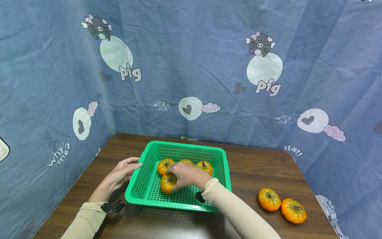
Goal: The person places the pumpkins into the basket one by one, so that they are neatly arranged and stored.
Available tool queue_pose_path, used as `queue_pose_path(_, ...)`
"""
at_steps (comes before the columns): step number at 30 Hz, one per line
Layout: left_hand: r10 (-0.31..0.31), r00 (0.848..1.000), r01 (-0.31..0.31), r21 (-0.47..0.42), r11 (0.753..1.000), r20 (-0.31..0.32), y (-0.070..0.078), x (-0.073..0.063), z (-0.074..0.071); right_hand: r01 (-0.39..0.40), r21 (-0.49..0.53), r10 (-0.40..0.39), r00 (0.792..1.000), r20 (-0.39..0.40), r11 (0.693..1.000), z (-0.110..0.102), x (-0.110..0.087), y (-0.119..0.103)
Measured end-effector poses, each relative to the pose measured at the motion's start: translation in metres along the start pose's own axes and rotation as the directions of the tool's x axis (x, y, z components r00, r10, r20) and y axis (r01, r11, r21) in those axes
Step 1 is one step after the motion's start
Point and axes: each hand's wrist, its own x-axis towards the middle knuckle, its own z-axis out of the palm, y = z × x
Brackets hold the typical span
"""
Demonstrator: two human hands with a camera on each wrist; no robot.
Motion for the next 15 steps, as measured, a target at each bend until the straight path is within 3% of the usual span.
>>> queue_pose_path(15,-0.010,1.000,0.010,0.004,1.000,-0.017,0.000,-0.001,0.001,-0.001,-0.057,0.002,1.000,0.015,0.998,0.012,0.015,-0.007)
